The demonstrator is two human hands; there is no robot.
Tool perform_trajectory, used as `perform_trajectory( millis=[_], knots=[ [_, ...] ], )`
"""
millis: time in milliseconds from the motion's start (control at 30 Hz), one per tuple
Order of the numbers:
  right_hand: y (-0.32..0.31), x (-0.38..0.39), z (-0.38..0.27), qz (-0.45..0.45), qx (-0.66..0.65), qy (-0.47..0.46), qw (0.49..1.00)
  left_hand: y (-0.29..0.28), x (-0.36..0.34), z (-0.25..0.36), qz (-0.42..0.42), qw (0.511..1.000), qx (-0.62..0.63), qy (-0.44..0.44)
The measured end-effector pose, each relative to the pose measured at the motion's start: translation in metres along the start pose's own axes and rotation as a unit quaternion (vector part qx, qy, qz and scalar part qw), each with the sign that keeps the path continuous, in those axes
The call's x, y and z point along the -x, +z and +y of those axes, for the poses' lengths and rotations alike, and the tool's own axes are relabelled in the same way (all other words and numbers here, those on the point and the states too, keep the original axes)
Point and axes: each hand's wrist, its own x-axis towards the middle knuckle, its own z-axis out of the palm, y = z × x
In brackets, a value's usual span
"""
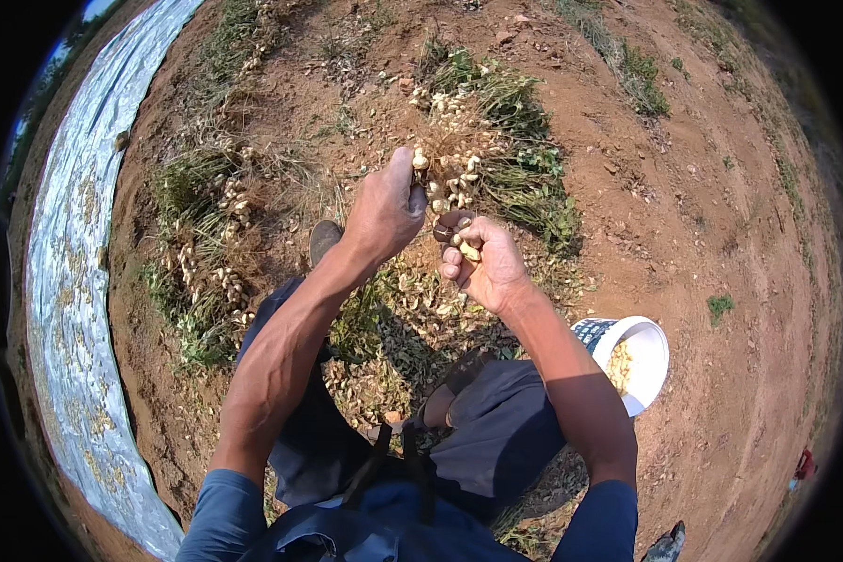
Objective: The person squats in a field and repeatedly pulls peanuts from uprooted peanut plants, placing them into a white bucket. The person discards the plant stems after removing the peanuts.
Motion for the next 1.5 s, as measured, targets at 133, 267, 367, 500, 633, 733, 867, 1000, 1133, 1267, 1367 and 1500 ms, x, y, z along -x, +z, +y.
perform_trajectory(
  millis=[133, 267, 367, 500, 633, 733, 867, 1000, 1133, 1267, 1367, 1500],
  knots=[
    [0.012, 0.012, -0.004, -0.010, 0.056, -0.053, 0.997, 0.014, 0.000, 0.004, -0.023, 1.000, 0.018, 0.011],
    [0.032, 0.014, 0.001, 0.004, 0.166, -0.072, 0.984, 0.015, 0.009, 0.003, -0.039, 0.996, -0.057, 0.051],
    [0.023, 0.015, 0.000, 0.013, 0.215, -0.115, 0.970, 0.019, 0.012, 0.006, -0.054, 0.996, -0.053, 0.047],
    [0.021, 0.020, -0.005, 0.030, 0.317, -0.135, 0.938, 0.014, 0.007, 0.006, -0.071, 0.997, 0.011, 0.000],
    [0.028, 0.025, -0.006, -0.043, 0.254, -0.125, 0.958, 0.014, 0.003, -0.001, -0.060, 0.989, 0.130, -0.038],
    [0.030, 0.032, -0.007, -0.167, 0.267, -0.098, 0.944, 0.019, 0.000, -0.006, -0.040, 0.937, 0.337, -0.085],
    [0.040, 0.040, 0.006, -0.226, 0.151, -0.042, 0.961, -0.006, -0.006, 0.003, -0.101, 0.886, 0.390, -0.232],
    [0.022, 0.026, -0.014, -0.126, -0.032, -0.136, 0.982, -0.011, -0.001, 0.013, -0.135, 0.861, 0.428, -0.240],
    [0.021, 0.028, -0.031, -0.045, 0.043, -0.218, 0.974, -0.019, 0.003, 0.017, -0.163, 0.867, 0.409, -0.235],
    [0.030, 0.036, -0.023, 0.001, 0.210, -0.263, 0.942, -0.009, 0.005, 0.024, -0.173, 0.890, 0.372, -0.198],
    [0.034, 0.036, -0.021, 0.068, 0.390, -0.315, 0.863, 0.012, 0.009, 0.007, -0.129, 0.960, 0.244, -0.053],
    [0.021, 0.025, -0.016, 0.108, 0.535, -0.370, 0.752, 0.026, 0.015, -0.007, -0.090, 0.992, 0.089, 0.010]
  ],
)
